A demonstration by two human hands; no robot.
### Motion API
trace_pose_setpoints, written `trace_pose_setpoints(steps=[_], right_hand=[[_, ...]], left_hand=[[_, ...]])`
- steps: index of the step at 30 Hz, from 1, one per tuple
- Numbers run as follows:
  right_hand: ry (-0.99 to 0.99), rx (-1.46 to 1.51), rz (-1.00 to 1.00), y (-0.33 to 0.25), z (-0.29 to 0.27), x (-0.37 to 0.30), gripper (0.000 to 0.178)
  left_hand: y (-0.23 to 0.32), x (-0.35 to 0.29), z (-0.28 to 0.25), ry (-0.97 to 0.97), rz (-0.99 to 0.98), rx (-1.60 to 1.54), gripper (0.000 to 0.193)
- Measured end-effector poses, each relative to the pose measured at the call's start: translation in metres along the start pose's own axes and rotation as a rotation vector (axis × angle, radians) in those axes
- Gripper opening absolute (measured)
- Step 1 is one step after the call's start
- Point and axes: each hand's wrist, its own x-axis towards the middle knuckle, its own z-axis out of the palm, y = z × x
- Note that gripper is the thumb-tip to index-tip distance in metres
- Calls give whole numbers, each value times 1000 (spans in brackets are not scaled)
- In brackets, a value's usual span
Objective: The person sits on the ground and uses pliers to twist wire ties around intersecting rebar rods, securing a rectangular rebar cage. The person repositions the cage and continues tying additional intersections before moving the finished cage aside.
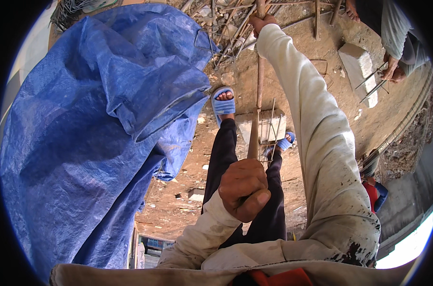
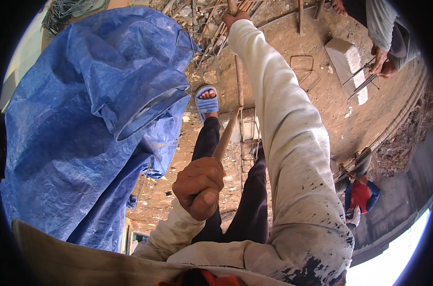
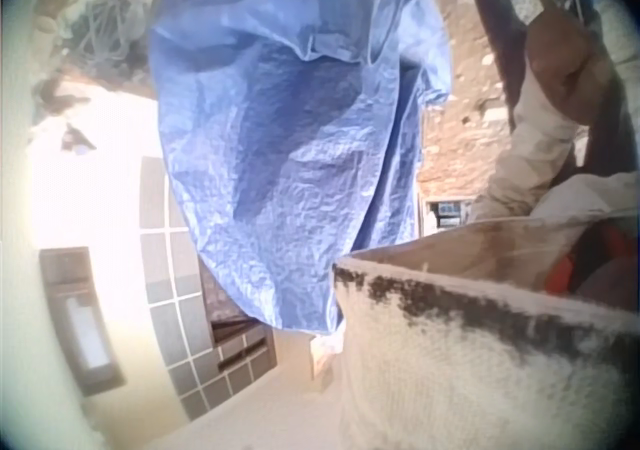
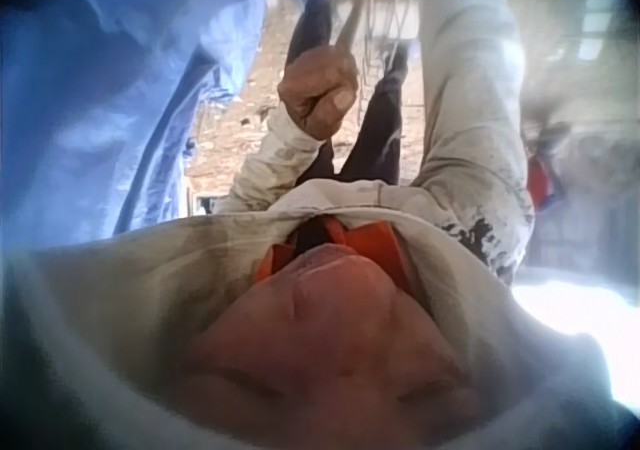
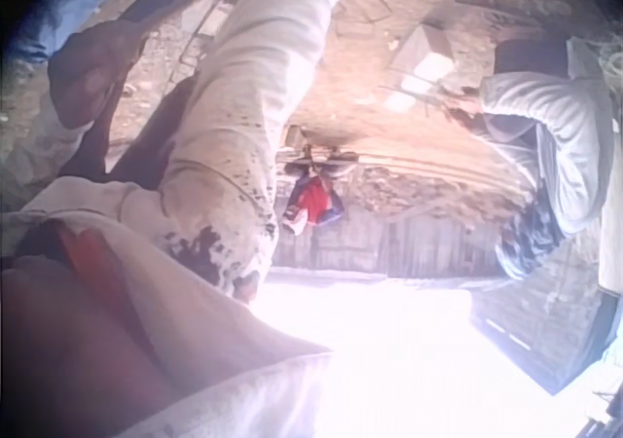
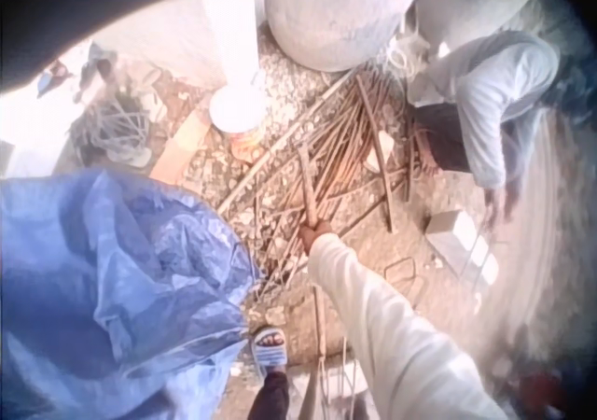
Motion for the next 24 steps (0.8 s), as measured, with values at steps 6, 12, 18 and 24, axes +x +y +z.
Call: trace_pose_setpoints(steps=[6,12,18,24], right_hand=[[-59,276,-180,-26,-16,-27,37],[-52,420,-48,-70,-24,-23,56],[41,527,38,-136,-21,-1,67],[106,369,-50,-150,-15,10,47]], left_hand=[[2,1,8,-1,8,16,28],[1,5,10,9,55,32,27],[-10,7,7,78,82,-5,16],[-11,4,9,72,55,-16,19]])
